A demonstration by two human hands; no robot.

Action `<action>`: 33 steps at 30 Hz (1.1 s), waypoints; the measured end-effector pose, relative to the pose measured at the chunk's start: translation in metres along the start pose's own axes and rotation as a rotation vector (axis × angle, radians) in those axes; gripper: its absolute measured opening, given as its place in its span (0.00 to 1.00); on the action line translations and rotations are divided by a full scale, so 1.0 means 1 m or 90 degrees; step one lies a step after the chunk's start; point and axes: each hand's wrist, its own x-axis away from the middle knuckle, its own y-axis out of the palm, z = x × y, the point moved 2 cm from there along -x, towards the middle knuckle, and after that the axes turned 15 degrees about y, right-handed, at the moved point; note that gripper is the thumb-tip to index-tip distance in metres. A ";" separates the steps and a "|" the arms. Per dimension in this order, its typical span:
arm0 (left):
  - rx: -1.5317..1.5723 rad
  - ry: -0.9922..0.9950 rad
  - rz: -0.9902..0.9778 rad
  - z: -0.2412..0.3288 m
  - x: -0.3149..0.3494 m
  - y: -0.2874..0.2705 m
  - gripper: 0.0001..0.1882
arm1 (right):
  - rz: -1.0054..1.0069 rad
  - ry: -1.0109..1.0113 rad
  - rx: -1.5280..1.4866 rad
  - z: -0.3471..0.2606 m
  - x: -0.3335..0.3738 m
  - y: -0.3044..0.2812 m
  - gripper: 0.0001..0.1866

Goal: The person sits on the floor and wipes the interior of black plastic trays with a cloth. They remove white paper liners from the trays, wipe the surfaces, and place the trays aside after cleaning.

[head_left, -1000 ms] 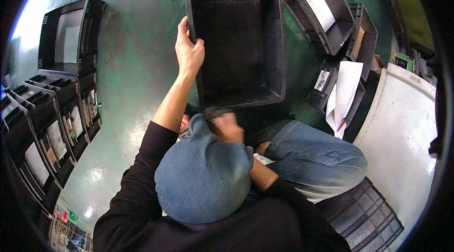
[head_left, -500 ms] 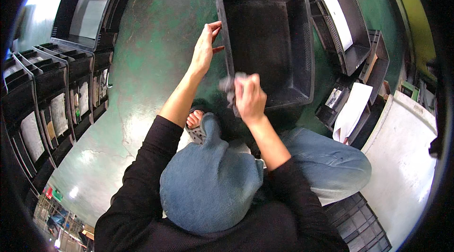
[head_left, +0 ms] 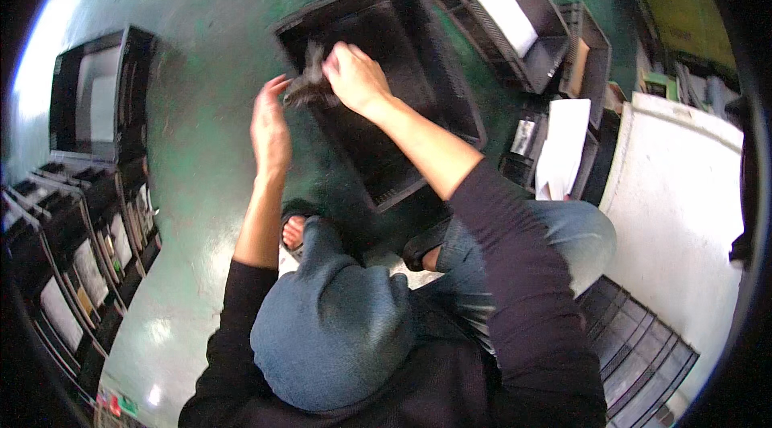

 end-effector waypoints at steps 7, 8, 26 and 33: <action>0.634 -0.055 -0.082 0.115 -0.011 0.054 0.29 | -0.381 -0.094 -0.201 0.026 0.042 -0.189 0.23; 0.728 -0.058 -0.179 0.129 -0.016 0.058 0.29 | -0.360 -0.176 -0.242 0.037 0.049 -0.222 0.24; -0.604 0.258 -0.579 0.107 0.017 0.020 0.45 | 0.500 0.301 0.017 0.447 0.204 -0.304 0.07; -0.654 0.303 -0.602 0.083 0.011 0.017 0.28 | 0.425 0.387 -0.407 0.430 0.242 -0.422 0.10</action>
